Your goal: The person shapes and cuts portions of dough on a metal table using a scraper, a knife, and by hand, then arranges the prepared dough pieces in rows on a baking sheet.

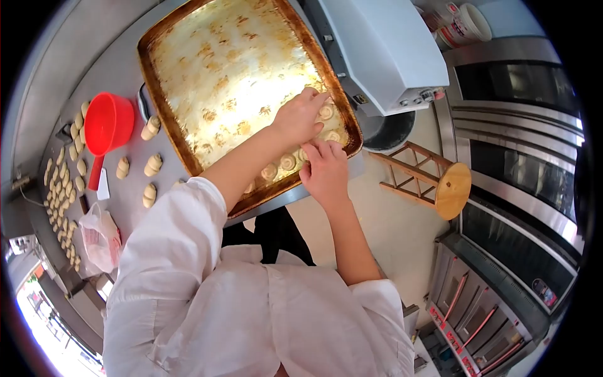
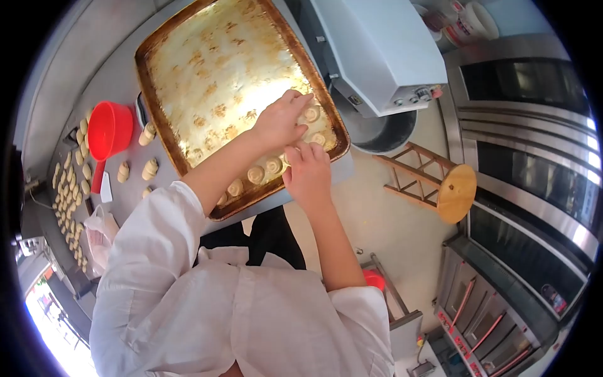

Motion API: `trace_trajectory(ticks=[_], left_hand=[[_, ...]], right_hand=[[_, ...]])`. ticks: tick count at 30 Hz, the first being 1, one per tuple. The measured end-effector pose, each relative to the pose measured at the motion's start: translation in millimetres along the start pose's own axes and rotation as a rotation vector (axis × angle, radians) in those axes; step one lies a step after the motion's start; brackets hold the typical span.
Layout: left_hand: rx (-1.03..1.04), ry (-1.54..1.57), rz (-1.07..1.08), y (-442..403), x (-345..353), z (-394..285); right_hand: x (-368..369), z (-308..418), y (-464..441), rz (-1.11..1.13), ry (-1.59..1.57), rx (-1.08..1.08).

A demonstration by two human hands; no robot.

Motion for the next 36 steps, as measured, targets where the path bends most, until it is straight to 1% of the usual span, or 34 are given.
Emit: trace_trajectory(ticks=[1,3,5,7,8,10,12,13,15,16,17,19,20,22,23,24,25,27,28,29,30,31,32,33,34,35,36], left_hand=[[-0.034,0.033,-0.009,10.5,-9.2,4.0],[-0.078,0.057,-0.031,39.7,-26.4,15.0],[-0.029,-0.023,-0.108,85.7,-49.4,25.4],[-0.022,-0.030,-0.132,137.0,-68.5,43.6],[-0.059,-0.021,-0.169,166.7,-78.6,52.6],[-0.125,-0.026,-0.239,227.3,-95.8,64.8],[-0.333,0.012,-0.283,287.5,-106.8,81.1],[-0.368,-0.006,-0.319,313.2,-110.8,80.1],[-0.563,0.017,-0.388,367.7,-114.9,86.0],[-0.614,0.031,-0.450,390.5,-115.0,85.4],[-0.650,0.016,-0.482,409.4,-115.6,87.5],[-0.788,0.101,-0.592,449.1,-113.2,96.7],[-0.811,0.095,-0.616,462.1,-111.9,101.2],[-0.886,0.087,-0.679,484.1,-112.7,117.3],[-0.899,0.085,-0.699,489.5,-111.3,124.3],[-0.887,0.113,-0.718,488.9,-110.2,130.8],[-0.870,0.141,-0.729,486.3,-110.0,137.6],[-0.808,0.146,-0.645,465.4,-110.8,145.9],[-0.727,0.027,-0.613,450.2,-107.0,154.4],[-0.639,-0.089,-0.576,434.6,-101.3,164.6],[-0.614,-0.083,-0.570,422.4,-100.0,171.5],[-0.541,-0.076,-0.537,407.2,-97.4,173.9],[-0.463,-0.068,-0.506,396.5,-95.6,178.0],[-0.429,-0.047,-0.504,391.4,-92.0,188.3],[-0.381,-0.058,-0.495,386.1,-86.6,194.7],[-0.343,-0.063,-0.491,383.2,-79.1,200.0],[-0.299,-0.039,-0.541,387.4,-81.5,201.6]], right_hand=[[3.5,6.7,-3.2,0.057,0.014,-0.016],[10.9,4.9,-6.2,0.089,0.048,-0.047],[14.7,2.1,-5.5,0.113,0.082,-0.072],[8.1,-4.5,-7.2,0.071,0.146,-0.032],[4.7,-2.4,-7.5,0.072,0.140,-0.055],[-1.1,-3.0,-9.7,0.073,0.197,0.020],[0.8,1.3,-12.6,0.086,0.207,-0.036],[3.4,4.6,-15.0,0.096,0.235,-0.053],[-0.8,22.4,-22.7,0.083,0.305,-0.029],[1.1,30.7,-25.7,0.044,0.300,-0.069],[6.6,41.3,-27.7,-0.017,0.250,-0.116],[15.8,89.7,-35.2,-0.009,0.098,-0.261],[23.3,113.8,-36.7,-0.002,0.082,-0.289],[48.9,180.9,-30.4,0.136,-0.124,-0.463],[64.3,211.3,-23.1,0.237,-0.229,-0.516],[79.5,239.7,-15.4,0.337,-0.330,-0.563],[97.4,262.6,-8.4,0.485,-0.385,-0.589],[134.0,292.5,4.5,0.416,-0.328,-0.698],[150.2,300.0,5.4,0.403,-0.320,-0.694],[171.7,304.2,5.9,0.466,-0.251,-0.645],[188.5,305.6,8.0,0.531,-0.178,-0.586],[194.2,308.8,8.3,0.518,-0.158,-0.564],[202.4,308.4,8.3,0.569,-0.096,-0.521],[209.8,305.7,8.5,0.622,-0.029,-0.476],[206.9,305.0,9.0,0.547,-0.040,-0.439],[206.8,304.2,12.7,0.551,-0.002,-0.428],[208.2,302.3,15.3,0.576,0.060,-0.362]])
Point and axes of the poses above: each hand's wrist, its own y-axis away from the middle knuckle, its own x-axis out of the palm, z = x × y, the point moved 7 cm from there along -y, towards the middle knuckle, and after that the axes turned 1 degree about -y, right-handed, at the moved point
